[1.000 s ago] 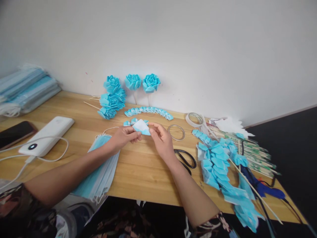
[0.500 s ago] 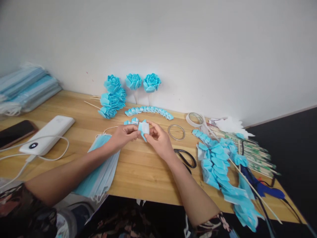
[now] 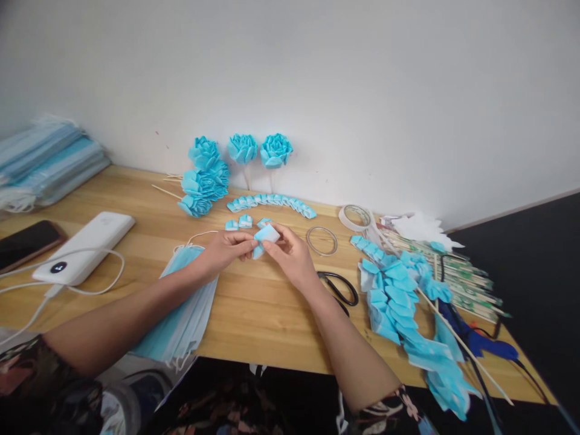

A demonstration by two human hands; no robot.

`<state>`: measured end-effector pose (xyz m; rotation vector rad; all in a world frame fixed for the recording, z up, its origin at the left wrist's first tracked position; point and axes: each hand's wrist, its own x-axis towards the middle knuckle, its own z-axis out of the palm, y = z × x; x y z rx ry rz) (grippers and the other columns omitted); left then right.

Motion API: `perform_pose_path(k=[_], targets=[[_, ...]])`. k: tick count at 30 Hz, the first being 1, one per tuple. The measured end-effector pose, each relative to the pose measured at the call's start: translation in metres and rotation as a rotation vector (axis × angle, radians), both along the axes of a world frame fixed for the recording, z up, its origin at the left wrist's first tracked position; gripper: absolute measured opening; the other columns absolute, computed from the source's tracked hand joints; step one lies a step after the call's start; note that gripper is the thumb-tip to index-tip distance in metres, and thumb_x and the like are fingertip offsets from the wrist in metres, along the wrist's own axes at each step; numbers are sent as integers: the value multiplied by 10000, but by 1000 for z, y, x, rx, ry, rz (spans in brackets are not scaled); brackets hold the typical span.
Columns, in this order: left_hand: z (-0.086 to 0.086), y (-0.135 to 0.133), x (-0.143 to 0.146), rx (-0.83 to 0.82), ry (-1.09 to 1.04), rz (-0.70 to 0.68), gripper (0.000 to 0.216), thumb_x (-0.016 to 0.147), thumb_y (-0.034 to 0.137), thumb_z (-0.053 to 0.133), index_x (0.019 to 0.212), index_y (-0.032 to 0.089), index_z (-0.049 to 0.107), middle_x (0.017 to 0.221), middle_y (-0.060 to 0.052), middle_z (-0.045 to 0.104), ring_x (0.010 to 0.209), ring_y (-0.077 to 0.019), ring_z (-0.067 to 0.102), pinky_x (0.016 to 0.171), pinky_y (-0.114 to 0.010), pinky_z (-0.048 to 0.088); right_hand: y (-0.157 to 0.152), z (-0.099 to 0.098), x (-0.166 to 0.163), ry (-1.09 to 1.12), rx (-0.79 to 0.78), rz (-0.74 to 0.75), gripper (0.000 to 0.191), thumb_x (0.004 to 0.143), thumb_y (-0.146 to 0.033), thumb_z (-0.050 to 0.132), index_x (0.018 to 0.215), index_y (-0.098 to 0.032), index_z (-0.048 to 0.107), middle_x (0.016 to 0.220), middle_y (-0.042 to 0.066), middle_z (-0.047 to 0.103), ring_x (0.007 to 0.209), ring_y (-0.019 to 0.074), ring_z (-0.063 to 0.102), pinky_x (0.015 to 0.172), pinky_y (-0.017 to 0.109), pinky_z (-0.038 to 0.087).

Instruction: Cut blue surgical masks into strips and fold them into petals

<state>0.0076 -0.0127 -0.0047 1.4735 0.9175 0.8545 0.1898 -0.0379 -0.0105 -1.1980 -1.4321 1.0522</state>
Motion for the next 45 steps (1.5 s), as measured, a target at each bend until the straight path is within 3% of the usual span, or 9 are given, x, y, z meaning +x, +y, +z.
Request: perform_pose_path(k=[6,10,17,21,26,45], targets=[[-3,-1,0,44,118,-51,283,798,367,574,610,158,602,538,35,482,541,-89,399,537,-232,295,0,1,3,-40,27,-69,239,779,-435,682,846,-206,669,791,16,683,690,154,594,686,294,503],[-4,-1,1,29,69,-34,283,814,387,566,675,151,639,586,24,522,571,-93,439,563,-229,331,0,0,2,-47,46,-87,196,778,-402,688,799,-209,663,719,-5,645,642,139,558,635,271,473],[-3,0,1,9,55,-5,300,801,397,577,646,148,639,548,28,502,542,-88,437,537,-224,333,-2,2,1,-106,103,-83,164,793,-363,677,864,-216,671,778,0,664,677,147,582,655,279,481],[1,1,0,-84,29,4,324,775,428,598,595,158,604,499,26,496,511,-92,443,520,-227,352,-4,7,0,-211,255,-79,48,803,-248,633,814,-230,676,851,26,691,798,183,623,751,327,501],[4,0,-1,-158,-47,13,362,741,483,642,584,159,599,519,11,526,522,-98,476,527,-230,394,-4,9,0,-302,410,-36,151,782,-135,591,781,-252,687,928,33,702,904,203,639,869,387,483],[0,1,1,-98,-26,21,376,752,515,643,659,150,654,537,15,536,521,-91,468,520,-224,387,-2,2,0,-353,395,4,190,792,-114,569,806,-260,690,963,28,705,957,205,639,910,399,475]])
